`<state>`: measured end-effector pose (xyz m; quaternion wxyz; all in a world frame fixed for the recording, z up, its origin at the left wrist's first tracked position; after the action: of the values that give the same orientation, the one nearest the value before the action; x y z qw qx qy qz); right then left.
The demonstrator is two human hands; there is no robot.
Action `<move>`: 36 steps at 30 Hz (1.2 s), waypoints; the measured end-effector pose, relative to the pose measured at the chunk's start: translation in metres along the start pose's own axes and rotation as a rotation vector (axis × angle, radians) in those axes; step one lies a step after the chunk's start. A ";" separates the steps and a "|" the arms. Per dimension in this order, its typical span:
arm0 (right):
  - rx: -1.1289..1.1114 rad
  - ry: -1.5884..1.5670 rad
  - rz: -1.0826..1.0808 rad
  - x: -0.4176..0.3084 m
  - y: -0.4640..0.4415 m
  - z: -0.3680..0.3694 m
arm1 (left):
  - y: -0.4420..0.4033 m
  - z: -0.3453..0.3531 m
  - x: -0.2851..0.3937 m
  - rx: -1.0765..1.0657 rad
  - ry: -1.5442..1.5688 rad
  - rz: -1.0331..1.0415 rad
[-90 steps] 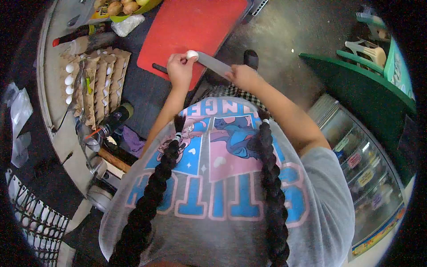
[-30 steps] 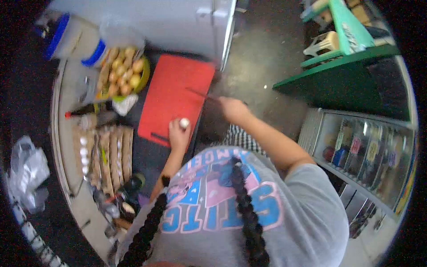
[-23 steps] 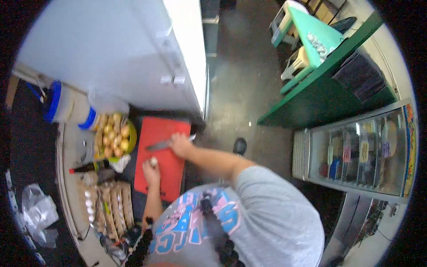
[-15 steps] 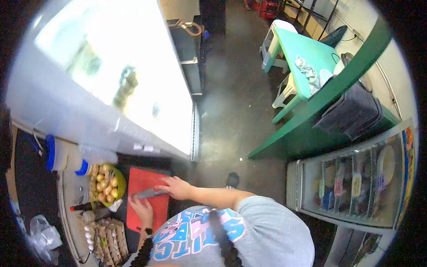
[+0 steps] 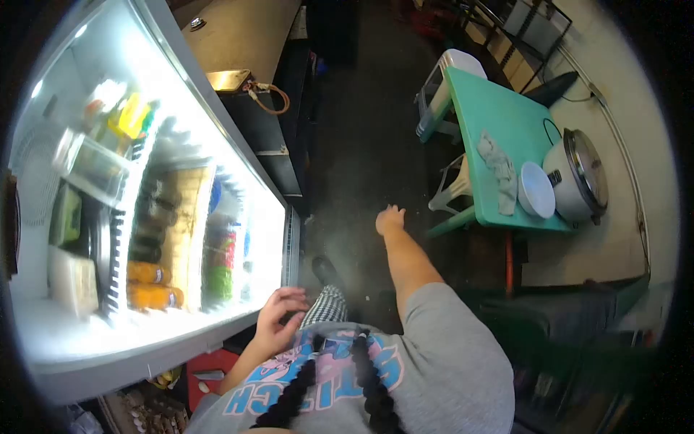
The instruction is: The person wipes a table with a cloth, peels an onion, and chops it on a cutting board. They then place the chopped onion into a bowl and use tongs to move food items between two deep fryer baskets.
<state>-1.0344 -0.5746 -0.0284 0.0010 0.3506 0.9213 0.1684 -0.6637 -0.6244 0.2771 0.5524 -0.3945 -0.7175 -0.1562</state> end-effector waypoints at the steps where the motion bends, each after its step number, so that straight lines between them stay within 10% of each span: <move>1: -0.056 -0.125 0.038 0.001 -0.037 -0.019 | -0.026 -0.011 -0.010 -0.014 -0.042 0.003; 8: 0.009 -0.486 0.182 0.013 -0.307 -0.096 | -0.188 -0.060 -0.100 0.322 0.397 -0.476; 12: 0.273 -0.981 0.270 0.021 -0.436 -0.125 | -0.240 -0.093 -0.125 0.264 0.004 -0.356; 19: 0.981 -1.924 0.557 0.229 -0.213 -0.139 | -0.114 -0.089 -0.093 -0.191 -0.009 -0.116; 24: 0.861 -1.956 0.168 0.288 -0.351 -0.252 | -0.139 -0.028 -0.085 0.012 -0.220 -0.245; 36: 0.425 -1.268 0.147 0.193 -0.339 -0.151 | -0.069 0.031 -0.058 0.216 -0.635 -0.671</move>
<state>-1.4163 -0.7328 0.0308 0.4614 0.4358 0.7293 -0.2555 -0.7306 -0.6713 0.2282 0.2625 -0.1097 -0.9508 -0.1223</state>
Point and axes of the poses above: each hand's wrist, its own y-axis away from the middle knuckle, its own z-axis out of the palm, x = y × z, the point moved 3 cm from there along -y, towards the middle knuckle, and after that the axes turned 12 degrees about x, right-handed, at the moved point
